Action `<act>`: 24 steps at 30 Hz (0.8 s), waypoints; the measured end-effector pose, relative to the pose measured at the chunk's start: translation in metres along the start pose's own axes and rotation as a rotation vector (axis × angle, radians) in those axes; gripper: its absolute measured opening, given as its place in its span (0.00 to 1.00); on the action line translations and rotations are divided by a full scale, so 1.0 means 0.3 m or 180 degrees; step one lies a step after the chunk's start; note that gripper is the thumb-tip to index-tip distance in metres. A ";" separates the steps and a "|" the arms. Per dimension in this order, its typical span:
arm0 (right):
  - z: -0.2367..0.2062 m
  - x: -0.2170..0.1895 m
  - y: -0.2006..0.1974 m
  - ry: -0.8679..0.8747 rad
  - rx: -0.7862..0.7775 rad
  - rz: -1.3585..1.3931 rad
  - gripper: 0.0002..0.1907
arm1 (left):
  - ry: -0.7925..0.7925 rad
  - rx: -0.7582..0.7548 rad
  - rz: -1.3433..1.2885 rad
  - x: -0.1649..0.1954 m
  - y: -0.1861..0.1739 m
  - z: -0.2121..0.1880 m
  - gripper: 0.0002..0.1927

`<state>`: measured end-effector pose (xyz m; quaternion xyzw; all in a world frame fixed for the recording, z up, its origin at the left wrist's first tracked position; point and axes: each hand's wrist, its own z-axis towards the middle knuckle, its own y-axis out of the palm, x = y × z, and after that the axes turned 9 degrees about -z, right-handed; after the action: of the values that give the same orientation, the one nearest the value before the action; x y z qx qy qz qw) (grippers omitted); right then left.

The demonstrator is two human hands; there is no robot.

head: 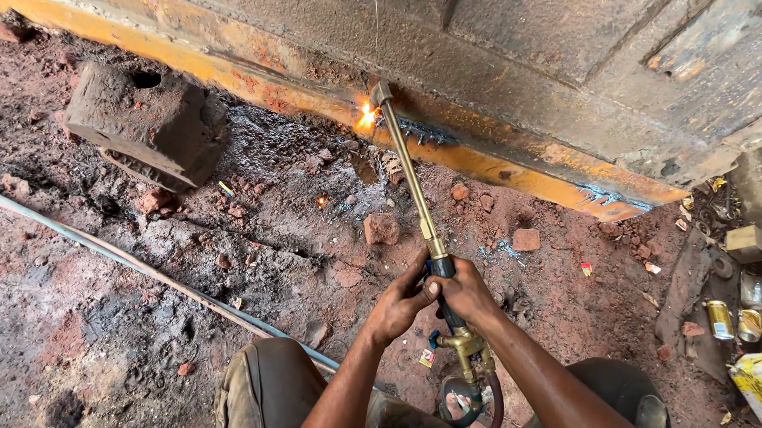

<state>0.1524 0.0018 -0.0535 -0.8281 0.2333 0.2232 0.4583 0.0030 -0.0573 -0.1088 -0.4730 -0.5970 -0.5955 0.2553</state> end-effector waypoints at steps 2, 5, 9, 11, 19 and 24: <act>0.000 -0.001 0.001 0.0020 -0.0018 -0.0003 0.09 | 0.0001 0.0016 -0.0004 -0.001 0.002 0.001 0.51; 0.000 -0.001 0.000 0.0033 -0.0027 0.0014 0.08 | 0.0004 0.0035 0.0058 -0.003 0.003 0.005 0.51; 0.004 0.004 -0.001 -0.0071 -0.0001 -0.0014 0.08 | 0.0044 0.0046 0.0155 -0.006 0.003 0.006 0.52; 0.005 0.005 -0.001 -0.0082 0.0000 -0.0027 0.08 | 0.0051 0.0033 0.0103 -0.008 0.002 0.006 0.52; -0.017 -0.024 -0.007 -0.0057 -0.0023 0.0110 0.10 | 0.0106 0.0071 0.0065 -0.006 0.005 0.011 0.53; -0.027 -0.043 -0.010 -0.0073 0.0005 0.0075 0.11 | 0.0058 0.0084 0.0060 -0.005 0.005 0.007 0.53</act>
<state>0.1451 -0.0014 -0.0400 -0.8223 0.2379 0.2379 0.4590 0.0054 -0.0560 -0.1096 -0.4697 -0.5980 -0.5894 0.2726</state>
